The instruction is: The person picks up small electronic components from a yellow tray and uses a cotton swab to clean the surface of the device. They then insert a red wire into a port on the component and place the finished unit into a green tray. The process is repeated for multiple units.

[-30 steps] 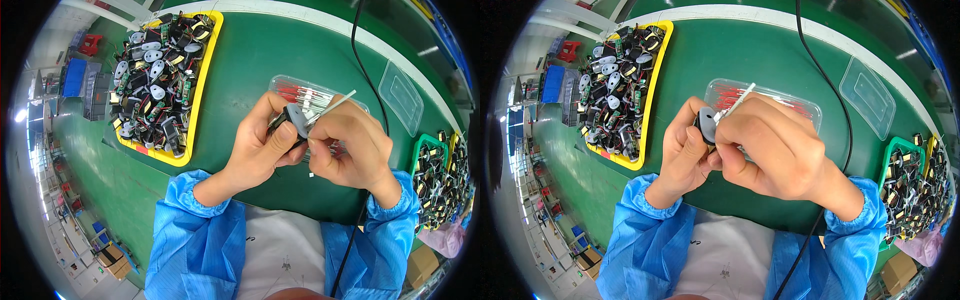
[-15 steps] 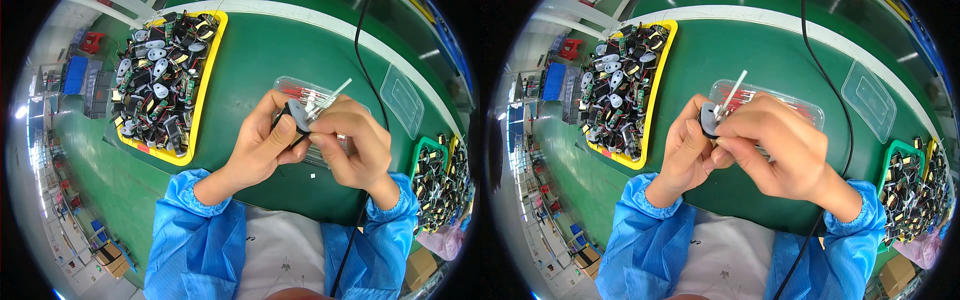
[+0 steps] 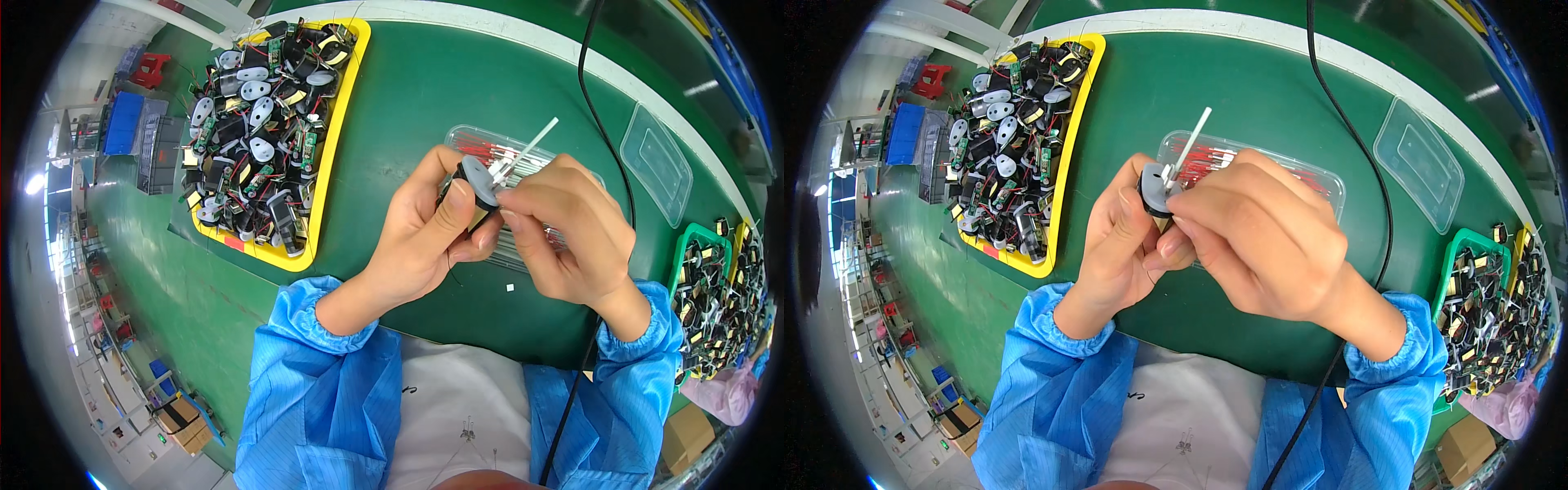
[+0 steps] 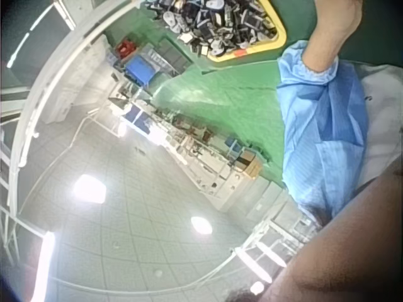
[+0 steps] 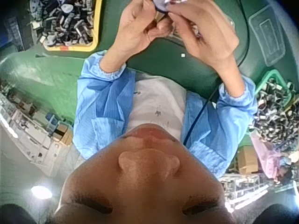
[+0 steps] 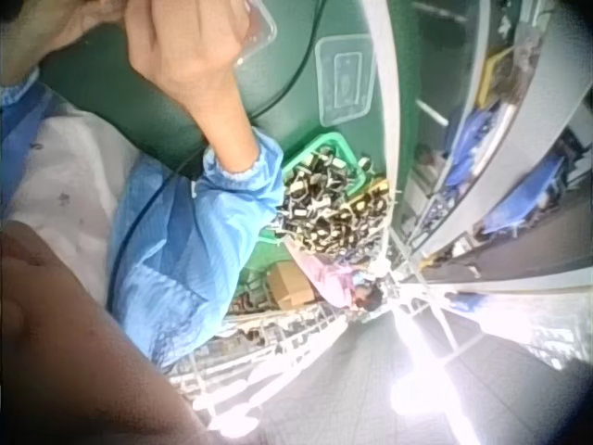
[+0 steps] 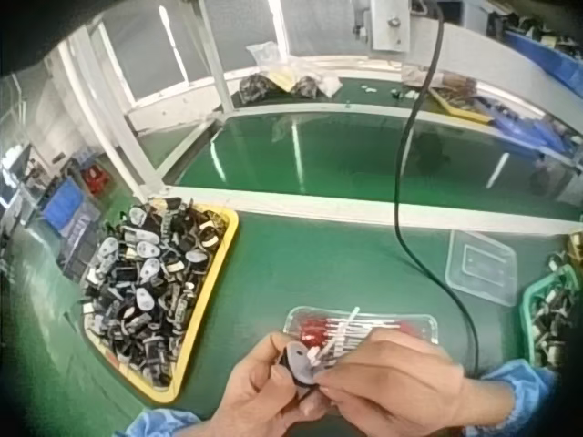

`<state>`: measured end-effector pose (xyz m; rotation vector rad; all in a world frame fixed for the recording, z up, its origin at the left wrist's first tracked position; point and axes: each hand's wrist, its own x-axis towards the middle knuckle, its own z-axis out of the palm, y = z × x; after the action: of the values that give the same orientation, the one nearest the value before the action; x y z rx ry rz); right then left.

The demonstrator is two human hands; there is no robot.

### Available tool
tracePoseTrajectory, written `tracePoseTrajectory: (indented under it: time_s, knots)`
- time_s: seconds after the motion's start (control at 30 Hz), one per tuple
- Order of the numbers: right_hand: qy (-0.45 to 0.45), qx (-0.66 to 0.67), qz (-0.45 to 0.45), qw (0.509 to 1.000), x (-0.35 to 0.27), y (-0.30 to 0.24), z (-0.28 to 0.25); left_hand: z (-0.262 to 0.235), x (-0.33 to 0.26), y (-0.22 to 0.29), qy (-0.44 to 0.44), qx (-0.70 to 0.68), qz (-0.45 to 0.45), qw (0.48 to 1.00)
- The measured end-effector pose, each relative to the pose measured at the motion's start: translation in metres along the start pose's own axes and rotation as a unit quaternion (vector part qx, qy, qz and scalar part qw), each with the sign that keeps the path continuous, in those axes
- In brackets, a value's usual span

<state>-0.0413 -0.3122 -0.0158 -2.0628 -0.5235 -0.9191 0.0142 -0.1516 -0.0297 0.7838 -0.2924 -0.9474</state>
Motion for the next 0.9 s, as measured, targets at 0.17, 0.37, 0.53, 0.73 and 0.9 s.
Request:
tracePoseTrajectory:
  time_s: [0.17,0.37,0.53,0.73,0.9]
  knots:
    - [0.005,-0.034,-0.020,0.999,-0.003,-0.002,0.003,-0.003,0.001,-0.003,-0.018,0.005,0.028,0.999]
    - [0.024,-0.078,-0.053,0.995,-0.010,0.000,0.011,0.003,0.002,-0.006,0.043,0.039,0.037,0.998]
    - [0.025,-0.116,-0.105,0.987,-0.011,0.005,0.012,-0.003,0.001,-0.006,0.012,0.009,0.043,0.999]
    - [0.025,-0.120,-0.118,0.985,-0.008,0.002,0.010,0.004,-0.002,-0.006,0.018,-0.008,0.053,0.998]
    - [0.031,-0.132,-0.110,0.985,-0.009,-0.002,0.010,-0.003,-0.001,-0.006,-0.015,0.022,0.034,0.999]
